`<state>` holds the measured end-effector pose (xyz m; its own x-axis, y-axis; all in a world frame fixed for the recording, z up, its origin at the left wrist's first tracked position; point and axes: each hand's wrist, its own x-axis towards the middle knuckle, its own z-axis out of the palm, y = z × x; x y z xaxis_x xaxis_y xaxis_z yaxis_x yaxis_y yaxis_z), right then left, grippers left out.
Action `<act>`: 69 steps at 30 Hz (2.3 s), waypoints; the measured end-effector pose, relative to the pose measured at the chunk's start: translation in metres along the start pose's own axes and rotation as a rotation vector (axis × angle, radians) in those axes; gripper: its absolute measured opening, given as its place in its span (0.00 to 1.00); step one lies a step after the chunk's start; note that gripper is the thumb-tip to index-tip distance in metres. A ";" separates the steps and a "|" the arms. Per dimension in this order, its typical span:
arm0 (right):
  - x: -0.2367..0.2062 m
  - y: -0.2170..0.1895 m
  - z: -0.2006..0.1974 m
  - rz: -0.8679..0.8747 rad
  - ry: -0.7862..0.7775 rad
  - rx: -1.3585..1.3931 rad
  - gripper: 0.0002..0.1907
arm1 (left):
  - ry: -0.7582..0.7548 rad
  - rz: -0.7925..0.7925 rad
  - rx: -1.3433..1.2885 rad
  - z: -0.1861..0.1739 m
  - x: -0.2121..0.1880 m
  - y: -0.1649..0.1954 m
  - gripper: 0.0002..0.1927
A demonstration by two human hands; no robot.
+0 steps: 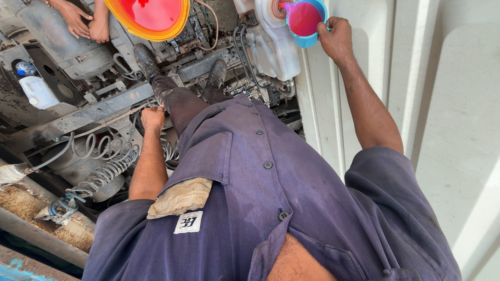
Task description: The person repeatedly scoops red liquid from a yellow bucket using a blue cup and pours it into a white coolant reservoir on a vehicle. The person continues this cycle throughout the clip.
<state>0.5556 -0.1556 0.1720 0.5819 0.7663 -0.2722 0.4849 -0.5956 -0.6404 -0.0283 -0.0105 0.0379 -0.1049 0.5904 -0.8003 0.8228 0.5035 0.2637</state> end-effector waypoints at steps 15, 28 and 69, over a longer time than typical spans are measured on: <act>0.007 -0.002 0.001 0.018 0.002 -0.057 0.14 | 0.017 -0.009 -0.014 0.000 0.000 -0.005 0.20; 0.013 -0.003 0.000 -0.022 0.010 -0.099 0.14 | 0.003 -0.033 -0.005 -0.001 0.000 -0.005 0.21; 0.019 -0.010 -0.008 -0.150 0.075 -0.306 0.20 | -0.004 -0.044 -0.004 -0.003 -0.008 0.000 0.20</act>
<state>0.5666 -0.1371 0.1788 0.5303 0.8377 -0.1306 0.7350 -0.5311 -0.4215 -0.0291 -0.0135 0.0464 -0.1382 0.5650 -0.8134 0.8154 0.5311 0.2303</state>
